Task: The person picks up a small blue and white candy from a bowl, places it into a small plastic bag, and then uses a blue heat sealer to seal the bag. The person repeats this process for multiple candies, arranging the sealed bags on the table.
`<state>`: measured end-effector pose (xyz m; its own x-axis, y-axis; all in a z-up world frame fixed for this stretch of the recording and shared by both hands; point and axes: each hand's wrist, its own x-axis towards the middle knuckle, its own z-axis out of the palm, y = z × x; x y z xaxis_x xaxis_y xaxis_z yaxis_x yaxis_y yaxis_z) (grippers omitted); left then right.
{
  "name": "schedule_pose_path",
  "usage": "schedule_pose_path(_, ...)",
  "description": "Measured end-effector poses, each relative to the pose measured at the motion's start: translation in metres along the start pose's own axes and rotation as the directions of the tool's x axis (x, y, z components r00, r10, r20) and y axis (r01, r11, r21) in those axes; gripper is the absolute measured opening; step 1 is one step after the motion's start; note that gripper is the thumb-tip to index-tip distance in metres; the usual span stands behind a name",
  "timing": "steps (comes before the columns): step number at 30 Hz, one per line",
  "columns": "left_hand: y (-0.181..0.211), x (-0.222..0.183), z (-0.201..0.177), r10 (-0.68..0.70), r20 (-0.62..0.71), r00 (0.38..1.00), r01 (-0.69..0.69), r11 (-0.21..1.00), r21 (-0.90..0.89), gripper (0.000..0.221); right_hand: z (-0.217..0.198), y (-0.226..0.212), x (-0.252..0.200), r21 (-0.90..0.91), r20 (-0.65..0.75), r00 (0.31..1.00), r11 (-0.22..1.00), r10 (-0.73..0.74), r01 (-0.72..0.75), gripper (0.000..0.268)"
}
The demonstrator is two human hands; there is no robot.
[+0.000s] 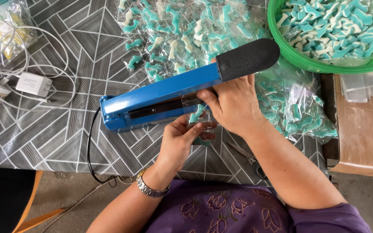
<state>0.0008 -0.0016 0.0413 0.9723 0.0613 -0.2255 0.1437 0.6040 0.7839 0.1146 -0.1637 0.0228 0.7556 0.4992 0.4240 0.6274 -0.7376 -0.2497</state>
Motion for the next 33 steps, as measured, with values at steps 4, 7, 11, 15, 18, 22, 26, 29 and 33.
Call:
schedule_pose_path(4, -0.001, 0.001, -0.001, 0.010, 0.000, 1.000, -0.010, 1.000, 0.000, 0.019, -0.001, -0.006, 0.006, 0.063, 0.054, 0.998, 0.998, 0.023, -0.027, 0.060)
schedule_pose_path(7, 0.002, 0.001, 0.001, 0.004, -0.004, 1.000, -0.004, 1.000, -0.006, 0.019, 0.002, -0.008, 0.006, 0.159, 0.141, 0.989, 0.985, 0.052, -0.074, 0.055)
schedule_pose_path(11, 0.001, 0.001, -0.002, 0.004, 0.003, 1.000, -0.004, 1.000, -0.016, 0.020, 0.019, 0.005, -0.007, 0.289, 0.024, 1.000, 0.957, 0.018, -0.025, 0.032)
schedule_pose_path(15, -0.008, 0.005, -0.005, 0.001, 0.003, 1.000, -0.001, 1.000, -0.026, 0.023, 0.022, -0.002, -0.007, 0.317, -0.120, 0.993, 0.947, -0.008, 0.046, 0.014)
schedule_pose_path(18, -0.012, 0.005, -0.005, 0.010, 0.002, 1.000, -0.010, 1.000, -0.017, 0.025, 0.033, 0.000, -0.013, 0.253, -0.252, 0.968, 0.964, -0.015, 0.080, 0.010)
schedule_pose_path(22, -0.002, 0.002, -0.002, 0.009, -0.001, 1.000, -0.009, 1.000, 0.011, 0.026, 0.008, -0.021, 0.003, 0.288, -0.385, 0.922, 0.945, -0.036, 0.158, 0.013)
schedule_pose_path(26, -0.003, 0.004, -0.003, 0.002, -0.012, 1.000, -0.002, 1.000, 0.011, 0.026, 0.005, -0.028, 0.003, 0.373, -0.406, 0.913, 0.906, -0.033, 0.198, 0.016)
schedule_pose_path(29, -0.003, 0.004, -0.004, -0.011, -0.008, 1.000, 0.011, 1.000, 0.013, 0.026, -0.006, -0.042, 0.002, 0.437, -0.400, 0.916, 0.872, -0.034, 0.223, 0.016)
schedule_pose_path(33, -0.009, -0.001, -0.008, 0.019, 0.076, 0.997, -0.031, 0.986, 0.164, 0.025, -0.022, -0.047, -0.016, 0.641, -0.317, 0.944, 0.755, 0.091, 0.142, 0.024)
